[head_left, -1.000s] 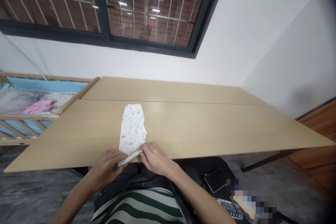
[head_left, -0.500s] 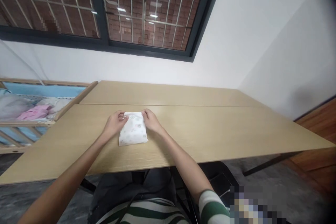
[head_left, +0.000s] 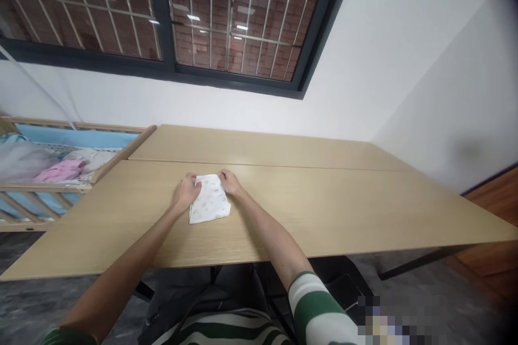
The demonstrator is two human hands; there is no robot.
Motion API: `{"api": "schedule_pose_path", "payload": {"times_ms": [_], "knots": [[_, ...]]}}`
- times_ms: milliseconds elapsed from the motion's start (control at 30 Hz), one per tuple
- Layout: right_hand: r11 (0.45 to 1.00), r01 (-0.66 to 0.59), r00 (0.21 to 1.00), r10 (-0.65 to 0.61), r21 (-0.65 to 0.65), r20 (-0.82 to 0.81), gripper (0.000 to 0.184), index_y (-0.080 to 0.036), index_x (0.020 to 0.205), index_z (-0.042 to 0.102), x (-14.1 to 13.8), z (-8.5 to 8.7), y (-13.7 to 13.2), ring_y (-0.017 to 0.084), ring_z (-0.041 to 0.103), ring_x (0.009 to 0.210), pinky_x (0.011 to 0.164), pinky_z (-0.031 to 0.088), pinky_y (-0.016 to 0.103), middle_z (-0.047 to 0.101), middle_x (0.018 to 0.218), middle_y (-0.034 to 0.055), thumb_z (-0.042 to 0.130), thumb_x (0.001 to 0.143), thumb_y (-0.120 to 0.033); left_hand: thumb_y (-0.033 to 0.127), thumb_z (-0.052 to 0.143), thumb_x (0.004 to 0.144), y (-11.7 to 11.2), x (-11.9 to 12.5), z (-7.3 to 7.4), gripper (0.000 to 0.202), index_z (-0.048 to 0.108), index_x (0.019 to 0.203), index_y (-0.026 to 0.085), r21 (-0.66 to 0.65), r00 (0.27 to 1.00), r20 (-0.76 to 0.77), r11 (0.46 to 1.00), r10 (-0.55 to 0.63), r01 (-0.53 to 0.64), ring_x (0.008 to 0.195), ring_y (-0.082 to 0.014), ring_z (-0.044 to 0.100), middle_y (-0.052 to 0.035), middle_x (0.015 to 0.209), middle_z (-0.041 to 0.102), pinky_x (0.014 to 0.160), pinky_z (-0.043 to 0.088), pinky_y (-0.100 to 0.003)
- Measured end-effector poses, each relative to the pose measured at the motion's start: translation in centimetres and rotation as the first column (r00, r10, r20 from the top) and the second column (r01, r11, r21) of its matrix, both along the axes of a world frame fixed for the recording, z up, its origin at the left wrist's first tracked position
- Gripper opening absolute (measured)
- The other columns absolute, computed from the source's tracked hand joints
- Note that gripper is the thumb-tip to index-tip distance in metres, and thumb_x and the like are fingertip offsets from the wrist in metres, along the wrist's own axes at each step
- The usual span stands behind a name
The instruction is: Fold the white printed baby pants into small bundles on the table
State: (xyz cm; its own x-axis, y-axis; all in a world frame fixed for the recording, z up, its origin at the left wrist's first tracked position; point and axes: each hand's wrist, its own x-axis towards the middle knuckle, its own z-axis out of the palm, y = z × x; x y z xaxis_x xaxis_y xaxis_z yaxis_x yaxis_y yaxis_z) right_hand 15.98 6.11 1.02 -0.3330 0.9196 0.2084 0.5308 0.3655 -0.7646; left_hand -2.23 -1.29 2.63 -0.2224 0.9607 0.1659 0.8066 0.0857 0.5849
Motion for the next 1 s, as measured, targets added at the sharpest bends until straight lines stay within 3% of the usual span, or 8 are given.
{"api": "schedule_pose_path", "payload": {"times_ms": [167,267,333,467,533,600,733,1000], "knots": [[0.998,0.031,0.999,-0.032,0.048,0.019,0.036,-0.010,0.119,0.060,-0.3,1.0,-0.3,0.022,0.059,0.108,0.097,0.045,0.036,0.065,0.117,0.0165,0.034,0.101,-0.028,0.028,0.049,0.092,-3.1,1.2,1.9,0.052,0.045,0.140,0.008,0.100,0.991,-0.126,0.994,0.044,-0.032,0.126,-0.0381,0.056,-0.0240,0.131,0.061,0.102,0.043,-0.048],[0.995,0.017,1.000,-0.018,0.094,0.015,0.045,-0.011,0.140,0.048,-0.4,2.3,-1.4,0.023,0.049,0.131,0.111,0.037,0.040,0.053,0.142,0.0196,0.035,0.103,-0.033,0.035,0.045,0.095,-7.6,3.5,1.5,0.051,0.050,0.137,0.007,0.189,0.950,-0.304,0.973,-0.073,0.135,0.124,-0.0402,0.056,-0.0255,0.133,0.059,0.102,0.043,-0.052],[0.980,-0.135,0.990,0.126,0.145,0.069,0.047,-0.016,0.146,0.045,-0.8,3.3,-3.1,0.022,0.040,0.142,0.118,0.029,0.038,0.047,0.151,0.0150,0.038,0.105,-0.038,0.037,0.044,0.096,-10.9,5.5,0.3,0.050,0.054,0.135,0.007,0.208,0.907,-0.396,0.948,-0.145,0.242,0.126,-0.0418,0.054,-0.0263,0.141,0.054,0.102,0.043,-0.054],[0.787,-0.607,0.775,0.556,0.108,0.302,0.052,-0.026,0.152,0.042,-1.6,4.1,-7.9,0.021,0.027,0.152,0.123,0.024,0.039,0.037,0.162,0.0075,0.036,0.106,-0.050,0.042,0.049,0.094,-15.6,8.4,-2.7,0.052,0.060,0.132,0.008,0.210,0.883,-0.455,0.951,-0.111,0.227,0.133,-0.0474,0.047,-0.0288,0.137,0.057,0.100,0.042,-0.061],[0.713,-0.701,0.671,0.653,0.015,0.350,0.054,-0.027,0.153,0.043,-1.7,3.7,-10.0,0.021,0.025,0.153,0.123,0.022,0.038,0.034,0.163,0.0059,0.036,0.105,-0.054,0.045,0.047,0.095,-16.4,8.9,-3.7,0.051,0.066,0.124,0.008,0.211,0.893,-0.442,0.958,-0.086,0.196,0.130,-0.0485,0.049,-0.0297,0.126,0.064,0.101,0.039,-0.064],[0.691,-0.719,0.623,0.685,-0.066,0.378,0.055,-0.028,0.151,0.045,-1.5,2.9,-11.0,0.020,0.024,0.154,0.125,0.018,0.038,0.033,0.163,0.0045,0.038,0.104,-0.057,0.048,0.045,0.095,-16.6,8.8,-4.1,0.052,0.070,0.119,0.009,0.227,0.909,-0.409,0.957,-0.074,0.181,0.127,-0.0492,0.052,-0.0299,0.119,0.067,0.102,0.037,-0.067],[0.725,-0.680,0.623,0.648,-0.105,0.439,0.058,-0.032,0.155,0.040,-1.5,1.6,-9.3,0.020,0.018,0.155,0.127,0.009,0.042,0.025,0.166,0.0015,0.037,0.103,-0.059,0.050,0.047,0.095,-16.5,8.3,-4.2,0.053,0.066,0.128,0.012,0.245,0.928,-0.361,0.950,-0.097,0.195,0.133,-0.0490,0.047,-0.0282,0.129,0.063,0.102,0.038,-0.067],[0.828,-0.555,0.723,0.431,0.082,0.539,0.061,-0.027,0.158,0.034,-3.2,0.1,-1.2,0.025,0.015,0.156,0.126,0.008,0.048,0.021,0.167,0.0059,0.034,0.104,-0.056,0.047,0.050,0.095,-16.6,8.0,-3.9,0.059,0.054,0.143,0.013,0.189,0.922,-0.372,0.964,-0.107,0.188,0.140,-0.0515,0.037,-0.0260,0.152,0.044,0.106,0.035,-0.068]]}}
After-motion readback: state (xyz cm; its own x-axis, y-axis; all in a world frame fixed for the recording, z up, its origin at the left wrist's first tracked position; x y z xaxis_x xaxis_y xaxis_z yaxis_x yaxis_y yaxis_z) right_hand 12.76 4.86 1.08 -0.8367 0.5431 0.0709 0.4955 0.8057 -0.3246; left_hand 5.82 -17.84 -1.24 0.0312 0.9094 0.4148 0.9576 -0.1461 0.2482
